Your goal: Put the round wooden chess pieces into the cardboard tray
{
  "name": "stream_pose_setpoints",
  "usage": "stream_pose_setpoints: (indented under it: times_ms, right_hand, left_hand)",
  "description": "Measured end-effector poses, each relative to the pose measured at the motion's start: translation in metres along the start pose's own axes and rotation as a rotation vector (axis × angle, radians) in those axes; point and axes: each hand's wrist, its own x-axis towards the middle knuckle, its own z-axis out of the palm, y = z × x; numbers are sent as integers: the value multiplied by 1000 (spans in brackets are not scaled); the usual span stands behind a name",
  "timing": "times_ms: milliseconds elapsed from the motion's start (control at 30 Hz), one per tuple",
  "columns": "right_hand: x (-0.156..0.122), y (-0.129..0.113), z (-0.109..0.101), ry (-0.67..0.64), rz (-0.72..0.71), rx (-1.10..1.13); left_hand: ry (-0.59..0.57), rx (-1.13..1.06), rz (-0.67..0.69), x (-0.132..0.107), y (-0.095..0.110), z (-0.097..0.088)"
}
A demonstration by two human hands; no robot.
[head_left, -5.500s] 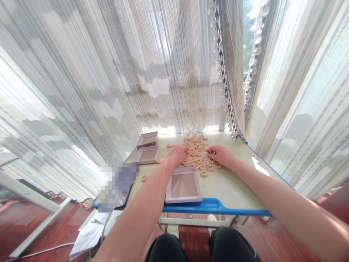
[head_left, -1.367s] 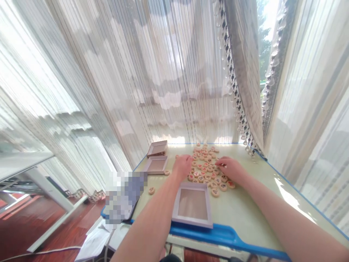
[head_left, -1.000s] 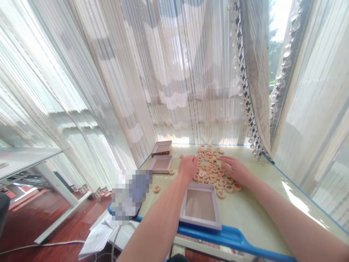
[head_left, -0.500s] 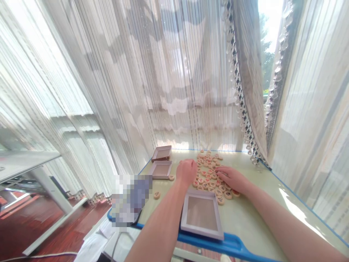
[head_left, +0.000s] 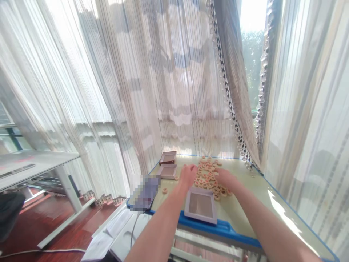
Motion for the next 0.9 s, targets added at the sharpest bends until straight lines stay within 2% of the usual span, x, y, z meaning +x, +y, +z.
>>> stream_pose_setpoints:
  times_ms: [100, 200, 300, 467, 633, 800, 900]
  right_hand:
    - [9, -5, 3, 29, 50, -20]
    - [12, 1, 8, 70, 92, -51]
    - [15, 9, 11, 35, 119, -69]
    - [21, 9, 16, -46, 105, -94]
    - [22, 11, 20, -24, 115, -80]
    - [21, 11, 8, 101, 168, 87]
    - [11, 2, -7, 166, 104, 243]
  left_hand:
    - [-36, 54, 62, -6, -14, 11]
    - [35, 102, 49, -10, -33, 13]
    - [68, 28, 2, -13, -43, 11]
    - [-80, 100, 48, -12, -40, 16]
    - [-65, 80, 17, -12, -39, 19]
    - [-67, 66, -4, -13, -39, 17]
    - [-97, -10, -31, -13, -40, 14]
